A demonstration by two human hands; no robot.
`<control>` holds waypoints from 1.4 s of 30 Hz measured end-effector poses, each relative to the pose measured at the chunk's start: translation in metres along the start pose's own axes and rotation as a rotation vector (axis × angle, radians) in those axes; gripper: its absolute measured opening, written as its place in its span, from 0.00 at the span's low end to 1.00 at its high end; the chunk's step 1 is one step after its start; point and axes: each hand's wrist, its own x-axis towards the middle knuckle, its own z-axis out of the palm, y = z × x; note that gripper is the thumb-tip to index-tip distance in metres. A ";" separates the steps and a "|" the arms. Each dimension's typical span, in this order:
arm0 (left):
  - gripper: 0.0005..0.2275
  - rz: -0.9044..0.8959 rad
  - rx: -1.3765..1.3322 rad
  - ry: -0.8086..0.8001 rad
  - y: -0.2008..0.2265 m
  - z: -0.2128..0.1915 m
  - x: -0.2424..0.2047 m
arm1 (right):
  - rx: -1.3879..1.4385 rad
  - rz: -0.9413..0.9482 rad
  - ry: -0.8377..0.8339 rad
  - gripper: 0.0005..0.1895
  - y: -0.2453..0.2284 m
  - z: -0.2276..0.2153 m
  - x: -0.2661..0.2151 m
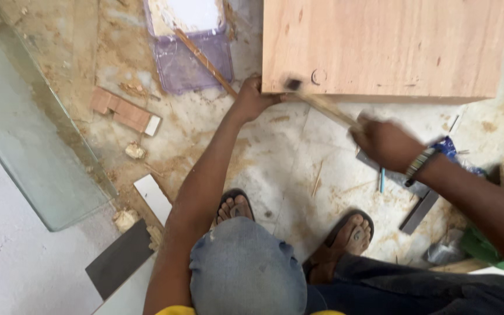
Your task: The person assembles a wooden cabinet by aligning panels and driving nails using a hammer, then moves the partially assembled structure and continues adding components.
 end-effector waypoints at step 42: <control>0.13 0.491 1.035 -0.630 0.172 0.129 0.021 | 0.325 0.500 -0.085 0.21 0.153 0.174 -0.200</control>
